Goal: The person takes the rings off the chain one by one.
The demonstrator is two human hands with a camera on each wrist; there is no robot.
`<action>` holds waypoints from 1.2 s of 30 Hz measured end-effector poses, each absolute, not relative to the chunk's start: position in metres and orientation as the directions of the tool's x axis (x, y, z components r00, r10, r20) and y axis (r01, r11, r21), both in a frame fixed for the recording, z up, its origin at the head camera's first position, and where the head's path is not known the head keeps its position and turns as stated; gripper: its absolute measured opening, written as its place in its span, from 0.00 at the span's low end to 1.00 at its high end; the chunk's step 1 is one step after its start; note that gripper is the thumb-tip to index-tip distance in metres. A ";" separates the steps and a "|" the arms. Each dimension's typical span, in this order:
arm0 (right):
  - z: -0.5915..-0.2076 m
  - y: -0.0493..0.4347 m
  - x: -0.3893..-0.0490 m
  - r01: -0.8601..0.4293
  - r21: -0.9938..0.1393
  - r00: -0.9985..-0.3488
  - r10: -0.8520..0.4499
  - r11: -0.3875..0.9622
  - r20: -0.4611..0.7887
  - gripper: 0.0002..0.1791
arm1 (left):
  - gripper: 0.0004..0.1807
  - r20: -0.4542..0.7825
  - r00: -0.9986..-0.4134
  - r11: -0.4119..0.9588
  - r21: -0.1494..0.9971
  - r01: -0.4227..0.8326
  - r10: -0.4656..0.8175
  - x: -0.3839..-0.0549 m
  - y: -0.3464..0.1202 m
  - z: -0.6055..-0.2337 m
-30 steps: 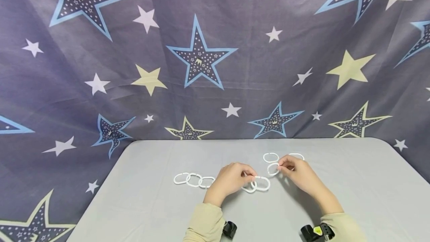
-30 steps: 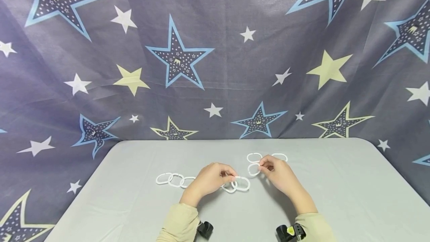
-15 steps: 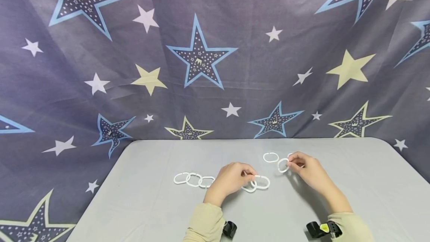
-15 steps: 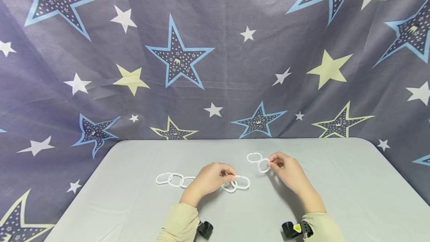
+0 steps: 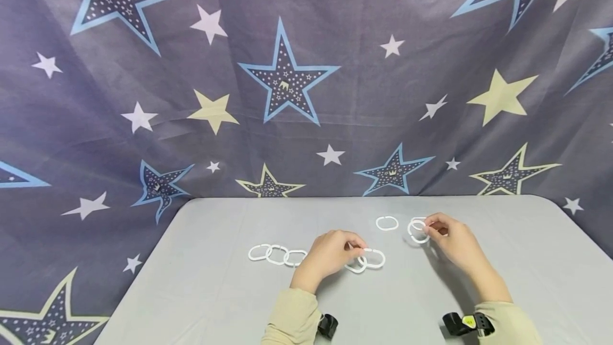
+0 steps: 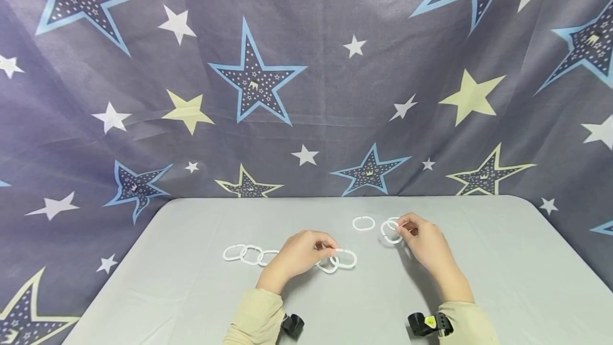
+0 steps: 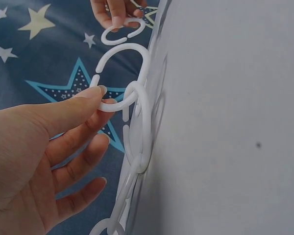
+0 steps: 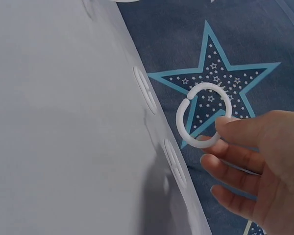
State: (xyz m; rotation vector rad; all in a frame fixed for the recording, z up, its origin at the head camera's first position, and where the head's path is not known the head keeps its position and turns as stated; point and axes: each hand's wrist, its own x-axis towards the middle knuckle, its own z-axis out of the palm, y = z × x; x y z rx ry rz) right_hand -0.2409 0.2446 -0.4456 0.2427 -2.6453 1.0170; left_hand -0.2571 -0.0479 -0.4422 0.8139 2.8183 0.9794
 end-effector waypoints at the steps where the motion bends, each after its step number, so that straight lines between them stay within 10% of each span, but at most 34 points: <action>1: -0.445 0.246 -0.241 -0.258 -0.624 -0.941 -0.046 0.738 0.335 0.04 | 0.03 0.124 -0.860 0.661 0.589 0.465 0.495 -0.257 -0.048 -0.442; 36: -0.456 0.262 -0.242 -0.222 -0.570 -0.945 -0.030 0.791 0.326 0.02 | 0.04 0.128 -0.862 0.658 0.593 0.463 0.491 -0.257 -0.049 -0.443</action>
